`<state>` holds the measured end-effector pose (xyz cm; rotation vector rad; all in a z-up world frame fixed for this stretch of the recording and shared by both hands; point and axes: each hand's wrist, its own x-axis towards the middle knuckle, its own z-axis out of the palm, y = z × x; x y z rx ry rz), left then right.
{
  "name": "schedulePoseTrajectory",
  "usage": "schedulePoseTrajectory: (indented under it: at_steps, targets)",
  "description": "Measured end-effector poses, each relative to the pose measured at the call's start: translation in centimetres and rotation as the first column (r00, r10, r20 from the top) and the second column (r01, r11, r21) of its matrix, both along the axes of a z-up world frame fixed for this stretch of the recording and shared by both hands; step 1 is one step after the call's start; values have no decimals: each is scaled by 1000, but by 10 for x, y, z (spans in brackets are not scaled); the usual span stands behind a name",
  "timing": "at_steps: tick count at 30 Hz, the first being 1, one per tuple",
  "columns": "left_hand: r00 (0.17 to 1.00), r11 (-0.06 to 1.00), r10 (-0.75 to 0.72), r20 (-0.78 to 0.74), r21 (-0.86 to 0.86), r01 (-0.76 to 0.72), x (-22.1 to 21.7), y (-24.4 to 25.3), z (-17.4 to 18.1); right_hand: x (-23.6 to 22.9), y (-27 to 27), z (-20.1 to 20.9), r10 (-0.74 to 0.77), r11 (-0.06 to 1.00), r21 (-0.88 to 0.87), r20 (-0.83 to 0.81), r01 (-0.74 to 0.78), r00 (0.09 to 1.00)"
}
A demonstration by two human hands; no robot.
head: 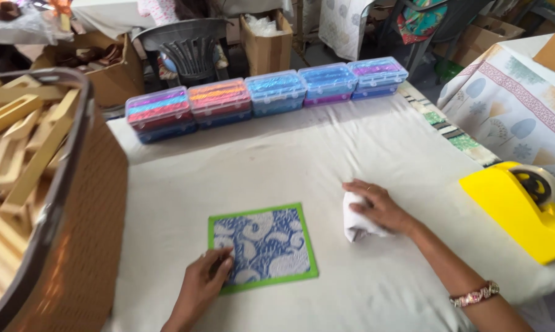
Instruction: Cleaning and inspecting small wooden components for a project.
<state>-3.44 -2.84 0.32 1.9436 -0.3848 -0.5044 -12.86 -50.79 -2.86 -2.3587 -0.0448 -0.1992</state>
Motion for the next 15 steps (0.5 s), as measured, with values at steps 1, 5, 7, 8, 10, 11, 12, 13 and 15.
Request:
schedulePoseTrajectory:
  at_steps: [1,5,7,8,10,11,12,13,15]
  targets:
    - [1000,1000,9,-3,3,-9,-8,0,9,-11,23,6,9,1000,3,-3,-9,1000]
    - [953,979,-84,291,-152,133,-54,2,54,-39,92,26,-139,930,-350,-47,114,989]
    - [917,936,-136,375,-255,243,-91,5,92,-47,109,29,-189,920,-360,-66,154,980]
    - [806,926,-153,571,-202,319,-113,7,116,-50,114,29,-230,908,-362,-7,212,973]
    - [657,917,-164,736,-132,377,-138,21,149,-49,122,33,-264,895,-360,50,264,963]
    - [649,912,-177,740,-125,391,-148,24,160,-44,125,38,-259,902,-350,32,254,965]
    - [641,908,-190,744,-114,402,-162,20,174,-39,128,41,-252,910,-336,15,242,968]
    - [633,905,-204,747,-104,413,-176,22,192,-31,131,45,-243,913,-334,14,234,970]
    - [622,897,-227,749,-88,434,-203,27,233,-17,136,51,-222,926,-279,140,253,965]
